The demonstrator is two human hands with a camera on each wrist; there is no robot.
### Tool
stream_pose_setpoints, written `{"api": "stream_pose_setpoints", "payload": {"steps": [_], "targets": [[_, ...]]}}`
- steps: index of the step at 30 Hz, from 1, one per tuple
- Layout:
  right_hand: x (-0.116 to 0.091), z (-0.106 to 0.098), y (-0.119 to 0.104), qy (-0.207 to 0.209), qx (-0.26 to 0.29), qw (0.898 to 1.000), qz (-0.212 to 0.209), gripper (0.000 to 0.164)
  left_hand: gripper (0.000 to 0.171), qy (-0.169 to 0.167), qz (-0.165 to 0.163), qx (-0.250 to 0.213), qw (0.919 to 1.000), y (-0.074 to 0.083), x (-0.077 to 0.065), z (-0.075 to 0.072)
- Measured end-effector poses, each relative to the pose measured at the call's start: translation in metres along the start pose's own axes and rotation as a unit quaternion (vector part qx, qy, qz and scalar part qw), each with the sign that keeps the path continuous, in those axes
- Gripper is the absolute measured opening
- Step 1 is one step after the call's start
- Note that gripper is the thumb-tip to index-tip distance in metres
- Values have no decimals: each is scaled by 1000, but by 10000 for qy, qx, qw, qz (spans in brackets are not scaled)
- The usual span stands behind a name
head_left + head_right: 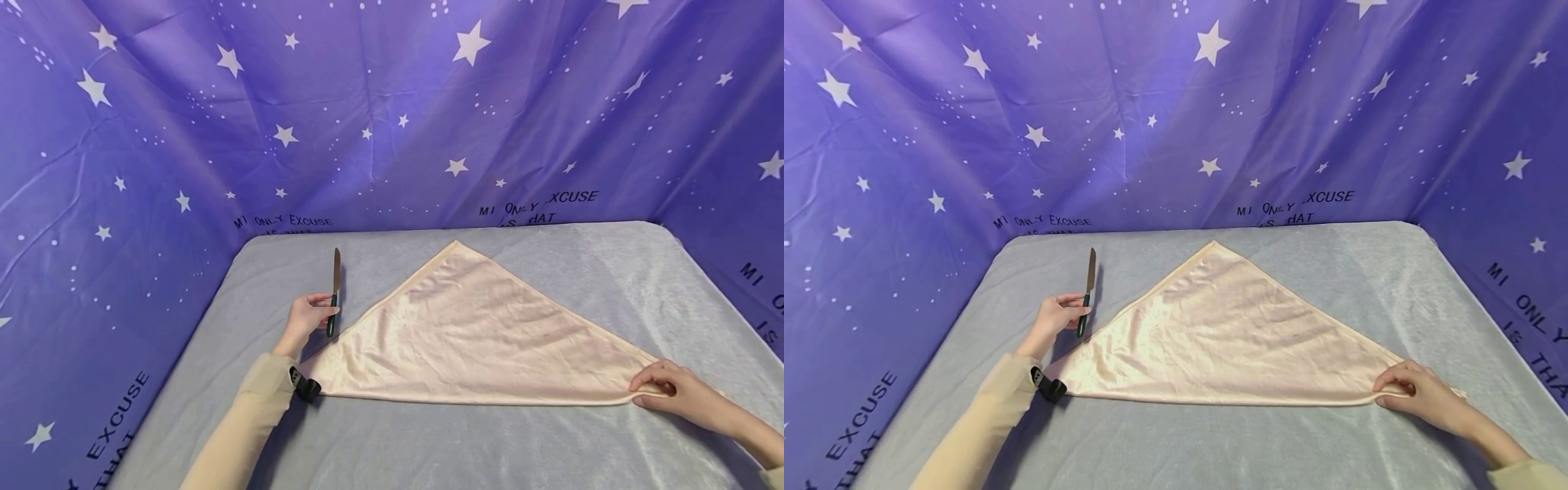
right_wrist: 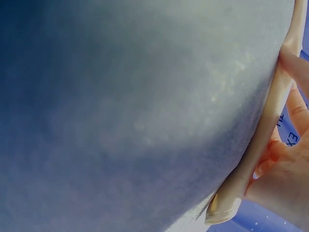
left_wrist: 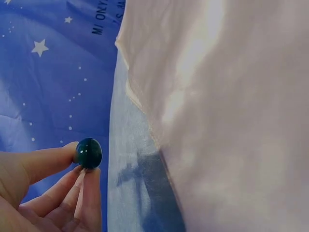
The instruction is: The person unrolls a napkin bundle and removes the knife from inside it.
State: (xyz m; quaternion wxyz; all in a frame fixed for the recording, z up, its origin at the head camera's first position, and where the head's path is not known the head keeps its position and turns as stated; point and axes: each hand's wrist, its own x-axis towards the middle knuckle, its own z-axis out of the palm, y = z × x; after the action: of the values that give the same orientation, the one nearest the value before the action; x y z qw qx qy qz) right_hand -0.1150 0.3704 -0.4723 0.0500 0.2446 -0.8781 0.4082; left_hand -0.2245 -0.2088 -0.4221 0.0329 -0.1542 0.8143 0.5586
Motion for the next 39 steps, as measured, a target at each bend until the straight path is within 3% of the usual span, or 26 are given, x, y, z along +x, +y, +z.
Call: {"api": "stream_pose_setpoints", "payload": {"steps": [11, 21, 39], "targets": [[0, 0, 0, 46, -51, 10000, -58, 36, 36, -31, -116, 9, 9999, 10, 16, 7], [0, -1, 1, -4, -33, 10000, -5, 35, 36, -124, -249, 284, 9992, 2, 34, 13], [1, 0, 0, -6, -49, 10000, -62, 34, 35, -80, -328, 526, 9980, -2, 42, 18]]}}
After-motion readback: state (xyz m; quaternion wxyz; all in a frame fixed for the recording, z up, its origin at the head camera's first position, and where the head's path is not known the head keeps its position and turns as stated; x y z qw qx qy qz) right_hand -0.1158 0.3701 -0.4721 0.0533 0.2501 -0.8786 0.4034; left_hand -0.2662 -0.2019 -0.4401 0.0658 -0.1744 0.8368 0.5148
